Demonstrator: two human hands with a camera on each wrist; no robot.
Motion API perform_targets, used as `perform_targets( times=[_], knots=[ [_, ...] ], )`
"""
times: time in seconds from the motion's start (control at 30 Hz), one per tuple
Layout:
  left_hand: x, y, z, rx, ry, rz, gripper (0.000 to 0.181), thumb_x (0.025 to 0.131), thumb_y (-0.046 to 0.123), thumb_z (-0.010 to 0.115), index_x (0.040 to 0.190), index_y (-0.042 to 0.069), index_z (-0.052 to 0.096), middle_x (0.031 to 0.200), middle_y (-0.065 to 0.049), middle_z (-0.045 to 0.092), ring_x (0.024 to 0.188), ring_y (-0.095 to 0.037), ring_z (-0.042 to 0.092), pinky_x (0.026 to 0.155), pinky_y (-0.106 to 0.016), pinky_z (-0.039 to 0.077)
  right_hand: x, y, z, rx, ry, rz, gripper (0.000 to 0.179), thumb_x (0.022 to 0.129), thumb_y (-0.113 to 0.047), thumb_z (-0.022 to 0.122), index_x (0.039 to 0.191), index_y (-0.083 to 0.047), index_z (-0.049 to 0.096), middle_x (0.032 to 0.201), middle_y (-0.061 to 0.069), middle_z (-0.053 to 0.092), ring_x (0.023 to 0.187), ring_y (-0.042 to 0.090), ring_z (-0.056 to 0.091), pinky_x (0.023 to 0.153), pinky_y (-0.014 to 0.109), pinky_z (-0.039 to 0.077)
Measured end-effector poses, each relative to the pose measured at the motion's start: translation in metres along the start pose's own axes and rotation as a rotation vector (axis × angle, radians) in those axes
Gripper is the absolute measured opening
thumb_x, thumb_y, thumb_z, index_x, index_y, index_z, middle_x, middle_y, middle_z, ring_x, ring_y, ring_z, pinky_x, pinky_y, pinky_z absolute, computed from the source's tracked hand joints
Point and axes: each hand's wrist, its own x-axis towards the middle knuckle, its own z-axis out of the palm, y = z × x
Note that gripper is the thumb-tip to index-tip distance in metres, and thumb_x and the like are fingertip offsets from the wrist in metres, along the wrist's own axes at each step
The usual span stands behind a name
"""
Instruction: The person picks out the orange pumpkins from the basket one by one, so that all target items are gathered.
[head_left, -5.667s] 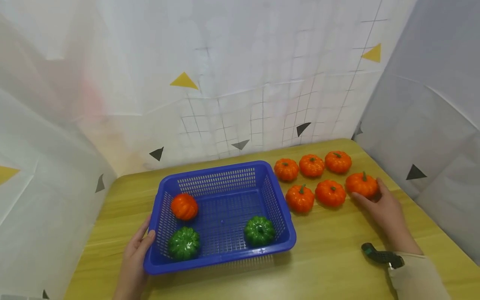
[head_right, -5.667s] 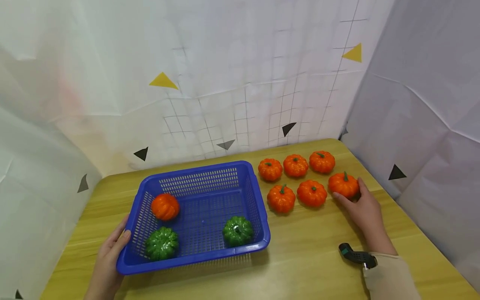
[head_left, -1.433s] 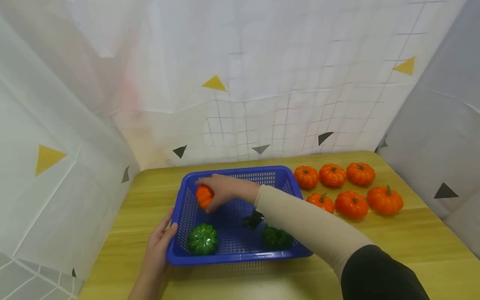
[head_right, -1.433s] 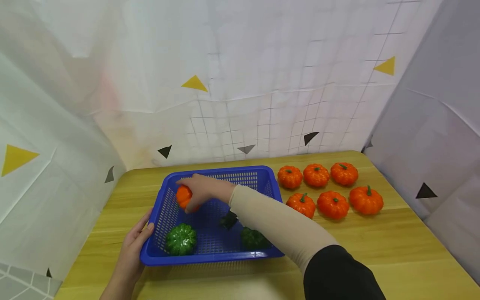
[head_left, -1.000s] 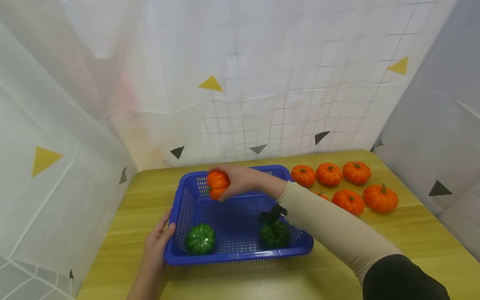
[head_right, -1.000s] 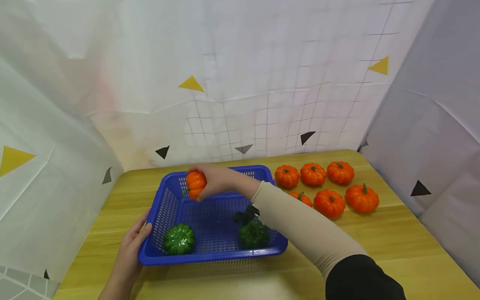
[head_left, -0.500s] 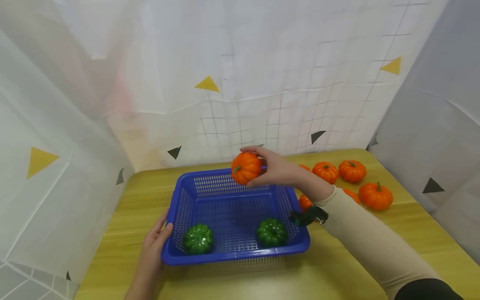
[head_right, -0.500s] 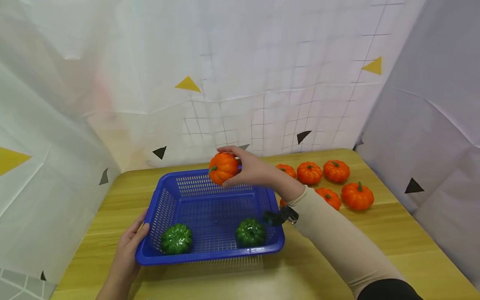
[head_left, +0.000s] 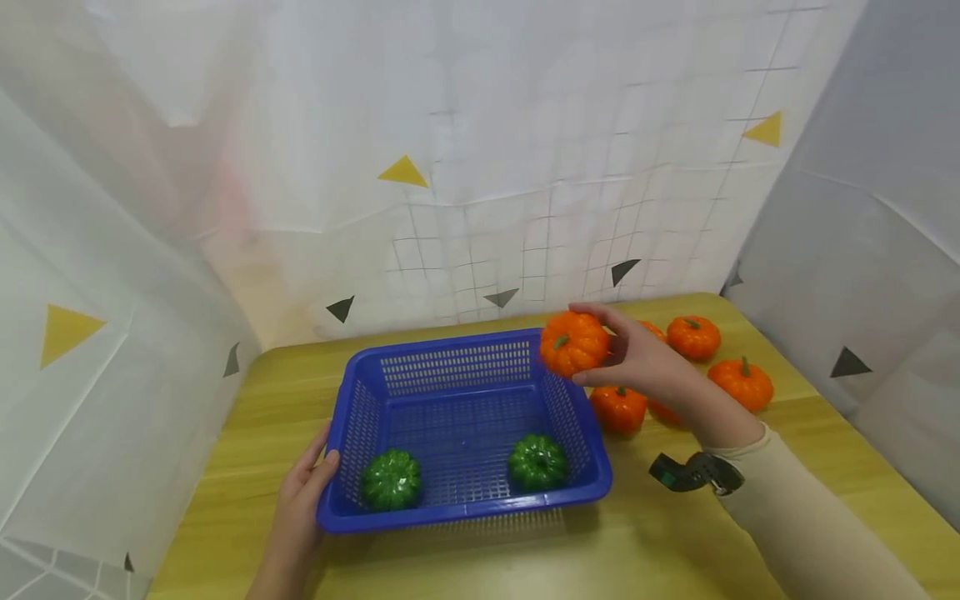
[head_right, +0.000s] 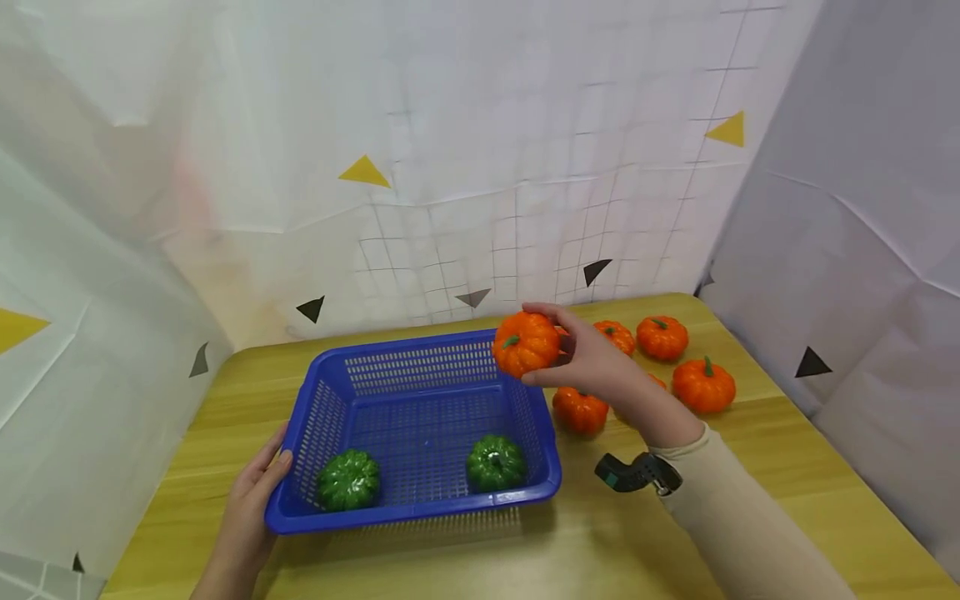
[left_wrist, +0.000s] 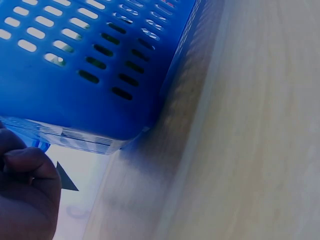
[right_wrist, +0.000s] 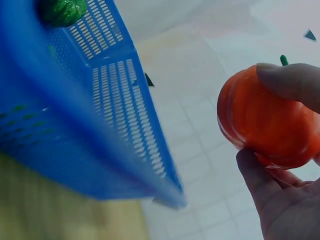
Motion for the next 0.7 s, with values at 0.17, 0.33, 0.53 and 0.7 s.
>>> perform_targets(
  times=[0.17, 0.33, 0.53, 0.7],
  knots=[
    [-0.001, 0.001, -0.001, 0.031, 0.022, -0.055, 0.059, 0.105, 0.034, 0.050, 0.157, 0.017, 0.027, 0.134, -0.006, 0.061, 0.114, -0.028, 0.062, 0.090, -0.044, 0.055, -0.025, 0.030, -0.012, 0.049, 0.053, -0.026, 0.091, 0.079, -0.017, 0.086, 0.153, -0.028, 0.034, 0.148, 0.009, 0.042, 0.127, 0.030, 0.050, 0.097, 0.031, 0.051],
    [-0.002, 0.001, -0.001, 0.049, 0.032, -0.076, 0.059, 0.105, 0.036, 0.050, 0.157, 0.020, 0.028, 0.135, -0.008, 0.060, 0.113, -0.028, 0.063, 0.088, -0.045, 0.056, -0.047, 0.054, -0.018, 0.127, 0.096, -0.054, 0.088, 0.083, -0.006, 0.080, 0.154, -0.022, 0.032, 0.156, 0.011, 0.031, 0.128, 0.024, 0.048, 0.095, 0.028, 0.052],
    [-0.002, 0.002, -0.001, 0.055, 0.031, -0.082, 0.059, 0.105, 0.036, 0.049, 0.158, 0.021, 0.028, 0.131, -0.004, 0.062, 0.110, -0.027, 0.065, 0.087, -0.045, 0.056, -0.072, 0.077, -0.023, 0.152, 0.151, -0.103, 0.084, 0.083, 0.005, 0.075, 0.153, -0.014, 0.032, 0.151, 0.008, 0.035, 0.126, 0.012, 0.048, 0.094, 0.024, 0.052],
    [-0.001, 0.002, -0.001, 0.038, 0.021, -0.073, 0.060, 0.105, 0.035, 0.049, 0.158, 0.020, 0.026, 0.132, -0.004, 0.062, 0.111, -0.027, 0.064, 0.088, -0.045, 0.056, -0.091, 0.101, -0.026, 0.232, 0.132, -0.156, 0.083, 0.083, 0.015, 0.069, 0.152, -0.006, 0.029, 0.149, 0.012, 0.033, 0.126, 0.010, 0.049, 0.094, 0.026, 0.053]
  ],
)
